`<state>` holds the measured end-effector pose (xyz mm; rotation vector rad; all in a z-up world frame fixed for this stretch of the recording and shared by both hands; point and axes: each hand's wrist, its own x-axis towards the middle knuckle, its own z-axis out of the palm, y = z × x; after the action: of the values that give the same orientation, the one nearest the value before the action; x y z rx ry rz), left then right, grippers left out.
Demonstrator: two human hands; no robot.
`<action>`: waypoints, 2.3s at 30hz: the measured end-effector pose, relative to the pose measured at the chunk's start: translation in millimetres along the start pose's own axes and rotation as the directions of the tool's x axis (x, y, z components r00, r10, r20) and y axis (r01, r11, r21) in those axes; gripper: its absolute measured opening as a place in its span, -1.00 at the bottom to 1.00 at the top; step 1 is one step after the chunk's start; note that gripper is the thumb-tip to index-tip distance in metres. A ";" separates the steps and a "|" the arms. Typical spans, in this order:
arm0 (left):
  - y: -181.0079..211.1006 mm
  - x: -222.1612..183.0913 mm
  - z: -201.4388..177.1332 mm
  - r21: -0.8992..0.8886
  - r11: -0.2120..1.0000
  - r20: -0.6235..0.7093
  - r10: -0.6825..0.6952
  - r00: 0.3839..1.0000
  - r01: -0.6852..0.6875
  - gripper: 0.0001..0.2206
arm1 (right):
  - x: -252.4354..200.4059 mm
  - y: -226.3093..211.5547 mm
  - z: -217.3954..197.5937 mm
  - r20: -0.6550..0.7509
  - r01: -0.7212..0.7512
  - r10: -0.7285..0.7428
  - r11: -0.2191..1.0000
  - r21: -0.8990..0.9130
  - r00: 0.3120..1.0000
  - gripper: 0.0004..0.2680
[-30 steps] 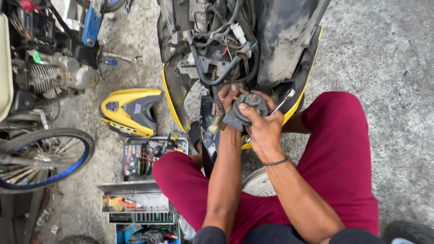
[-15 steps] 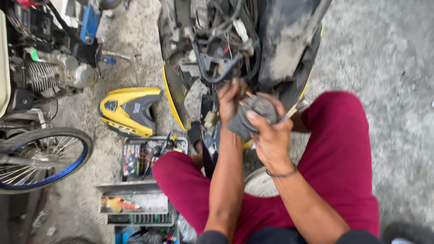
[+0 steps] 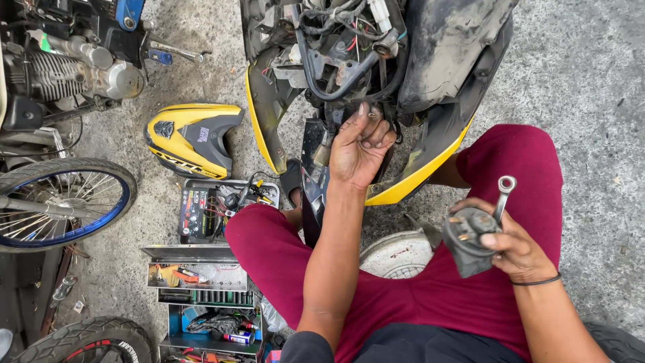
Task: The person uses a wrench and a screwdriver to detach wires and loosen a mounting bolt to remove a horn from a motorcycle frame, then handles a new horn unit.
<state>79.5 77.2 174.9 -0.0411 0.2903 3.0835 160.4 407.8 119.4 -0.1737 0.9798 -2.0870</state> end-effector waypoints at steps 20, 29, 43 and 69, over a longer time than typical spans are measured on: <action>0.0 -0.4 7.6 0.505 0.847 0.018 0.182 0.983 -0.166 -0.77 | 7.5 41.3 -61.7 -0.038 -0.020 0.028 0.983 0.180 0.999 -0.43; -0.9 -0.5 21.0 0.506 0.821 0.075 0.262 0.962 -0.263 -0.82 | 14.9 31.3 -29.0 -0.132 0.059 -0.031 0.975 0.214 0.991 -0.39; 0.6 -62.7 97.2 0.958 0.287 -0.057 0.286 0.957 -0.029 -0.75 | 14.8 31.0 -5.4 -0.167 0.095 -0.112 0.990 -0.104 0.980 -0.35; -34.0 -276.0 48.4 0.830 -0.557 0.385 0.540 0.749 -0.024 -0.87 | 46.1 36.4 148.4 -0.007 -0.014 0.016 0.526 -0.850 1.000 -0.40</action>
<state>355.6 108.2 224.5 -0.4518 3.4470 1.4661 215.3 274.1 187.2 -0.6646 1.9418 -1.3873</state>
